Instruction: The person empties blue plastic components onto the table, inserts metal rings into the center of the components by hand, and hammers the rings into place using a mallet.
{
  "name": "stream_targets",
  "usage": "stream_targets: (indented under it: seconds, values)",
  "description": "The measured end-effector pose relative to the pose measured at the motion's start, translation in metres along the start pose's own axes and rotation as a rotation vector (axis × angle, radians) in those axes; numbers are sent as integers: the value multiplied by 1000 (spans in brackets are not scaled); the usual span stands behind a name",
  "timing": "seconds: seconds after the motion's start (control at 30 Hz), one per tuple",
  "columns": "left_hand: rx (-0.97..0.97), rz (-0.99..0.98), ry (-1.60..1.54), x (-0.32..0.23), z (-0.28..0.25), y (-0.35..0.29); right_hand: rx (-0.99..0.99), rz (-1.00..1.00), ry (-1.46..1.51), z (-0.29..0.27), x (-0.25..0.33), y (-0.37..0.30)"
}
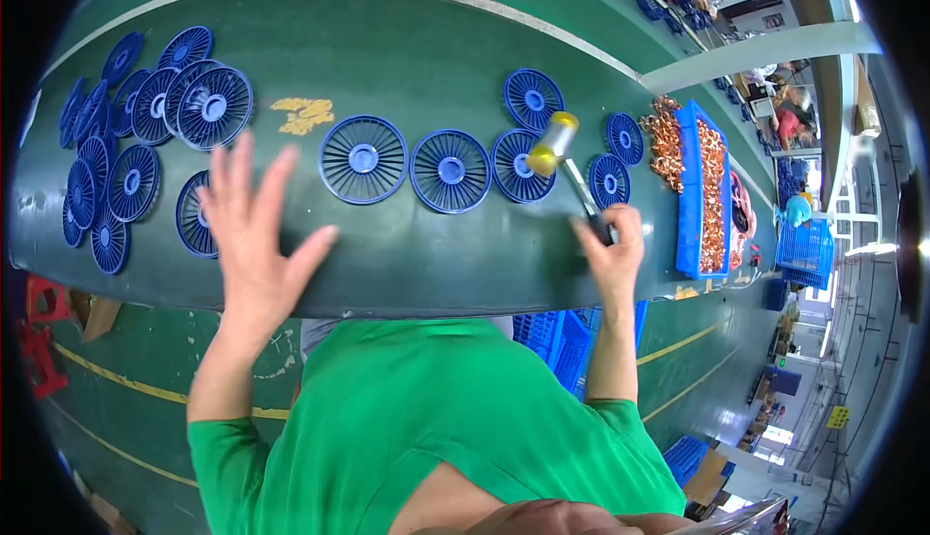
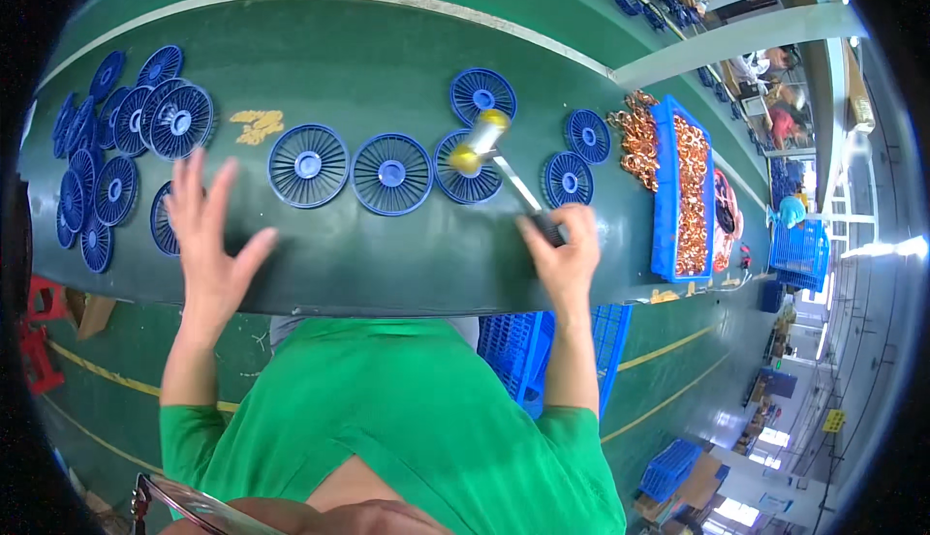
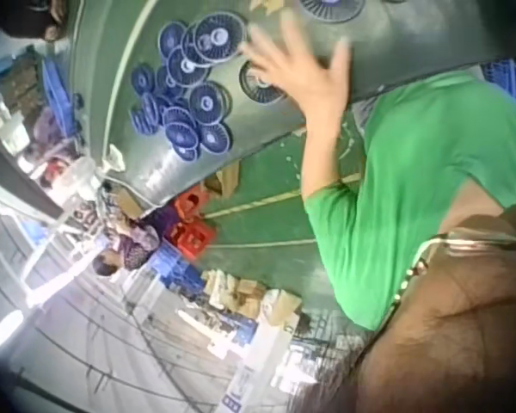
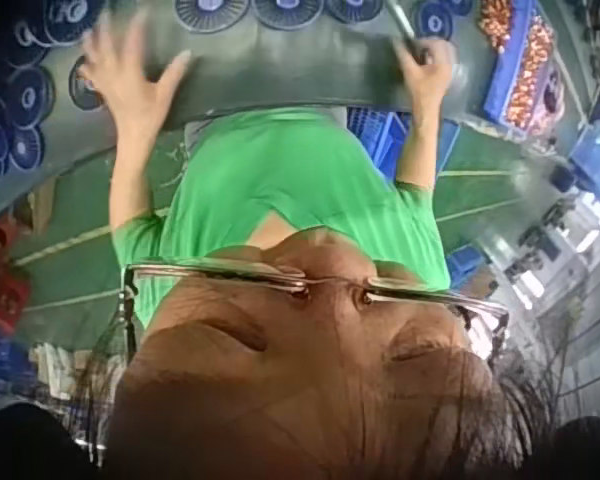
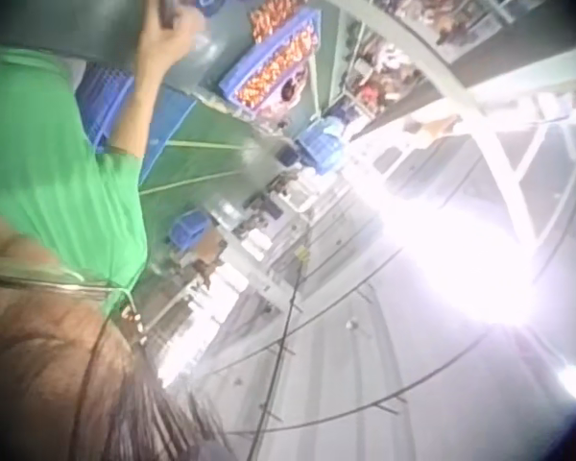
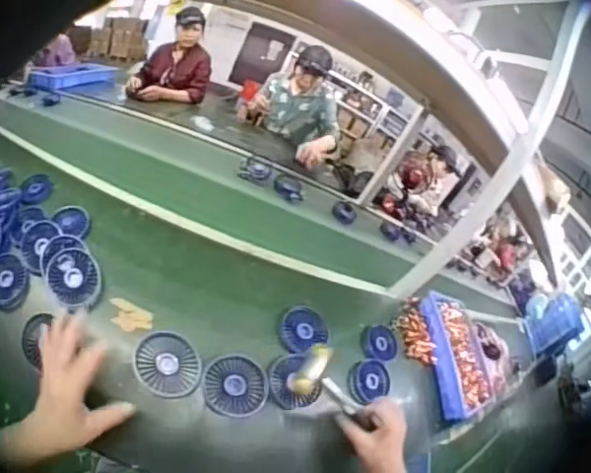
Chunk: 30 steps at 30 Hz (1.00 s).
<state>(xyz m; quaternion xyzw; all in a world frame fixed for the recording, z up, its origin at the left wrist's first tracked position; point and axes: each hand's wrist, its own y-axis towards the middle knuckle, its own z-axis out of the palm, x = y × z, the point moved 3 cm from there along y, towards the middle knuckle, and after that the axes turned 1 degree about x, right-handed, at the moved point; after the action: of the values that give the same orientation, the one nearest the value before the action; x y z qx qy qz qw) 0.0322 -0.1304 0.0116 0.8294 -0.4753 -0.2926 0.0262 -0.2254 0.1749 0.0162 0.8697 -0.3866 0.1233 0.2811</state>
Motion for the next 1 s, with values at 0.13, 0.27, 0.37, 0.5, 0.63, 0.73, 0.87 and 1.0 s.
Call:
stream_targets:
  seconds: [0.13, 0.27, 0.37, 0.5, 0.63, 0.73, 0.87, 1.0]
  values:
    - [322, 251, -24, -52, 30, 23, 75, 149, -80, -14, -65, 0]
    - [430, 409, 24, -87, 63, 38, 195, 70, -92, -2, -81, 32]
    - [425, 469, 60, -93, 90, 53, 268, 41, -86, 13, -80, 72]
    - [403, 528, 145, -93, 118, 88, 249, -58, -107, 42, -71, 132]
    - [379, 502, 170, -92, 140, 148, 166, -146, -78, 90, -66, 205]
    - [295, 469, 238, -86, 169, 214, 48, -232, -85, 128, -69, 267]
    - [-6, 461, 382, -87, 183, 281, -26, -67, 41, 128, -57, 311]
    - [414, 959, -107, -137, 151, 221, -37, 6, 133, 78, -70, 286]
